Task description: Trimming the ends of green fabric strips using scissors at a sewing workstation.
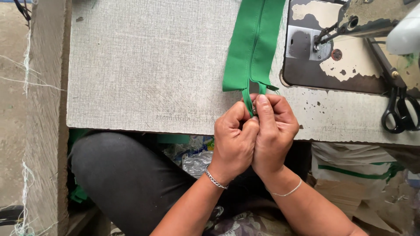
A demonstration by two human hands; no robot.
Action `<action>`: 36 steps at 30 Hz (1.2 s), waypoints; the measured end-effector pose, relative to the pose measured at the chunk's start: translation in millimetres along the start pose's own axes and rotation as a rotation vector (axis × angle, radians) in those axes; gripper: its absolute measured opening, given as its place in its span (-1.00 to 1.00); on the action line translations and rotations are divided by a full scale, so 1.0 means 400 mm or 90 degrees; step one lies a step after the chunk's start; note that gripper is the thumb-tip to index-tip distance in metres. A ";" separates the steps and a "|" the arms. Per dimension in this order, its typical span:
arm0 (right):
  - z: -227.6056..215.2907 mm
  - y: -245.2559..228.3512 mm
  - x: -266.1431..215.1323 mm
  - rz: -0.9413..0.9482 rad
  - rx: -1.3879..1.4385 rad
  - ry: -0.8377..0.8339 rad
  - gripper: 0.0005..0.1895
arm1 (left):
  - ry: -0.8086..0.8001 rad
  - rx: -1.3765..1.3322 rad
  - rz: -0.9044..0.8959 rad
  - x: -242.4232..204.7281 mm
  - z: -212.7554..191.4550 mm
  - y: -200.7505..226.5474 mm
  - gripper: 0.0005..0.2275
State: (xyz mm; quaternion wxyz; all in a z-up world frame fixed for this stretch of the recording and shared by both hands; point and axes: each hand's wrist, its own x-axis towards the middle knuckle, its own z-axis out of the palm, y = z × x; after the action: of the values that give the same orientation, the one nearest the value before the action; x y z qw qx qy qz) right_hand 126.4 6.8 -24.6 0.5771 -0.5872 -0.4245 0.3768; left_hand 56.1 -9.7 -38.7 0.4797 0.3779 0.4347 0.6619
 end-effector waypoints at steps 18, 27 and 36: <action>-0.004 -0.001 -0.002 0.000 0.001 0.011 -0.86 | -0.052 0.045 0.004 0.014 -0.006 0.016 -0.82; -0.002 0.004 0.021 0.027 0.115 -0.003 -0.87 | -0.085 0.065 0.000 0.017 -0.019 0.009 -0.85; -0.047 0.000 0.010 0.171 0.311 -0.005 -0.82 | -0.089 -0.068 -0.118 -0.009 -0.021 0.000 -0.85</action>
State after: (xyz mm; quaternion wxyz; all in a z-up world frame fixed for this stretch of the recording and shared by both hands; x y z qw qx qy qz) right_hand 145.4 3.6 -23.5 0.6449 -0.4804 -0.2417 0.5431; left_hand 49.3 -15.1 -42.1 0.5874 0.3553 0.3974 0.6089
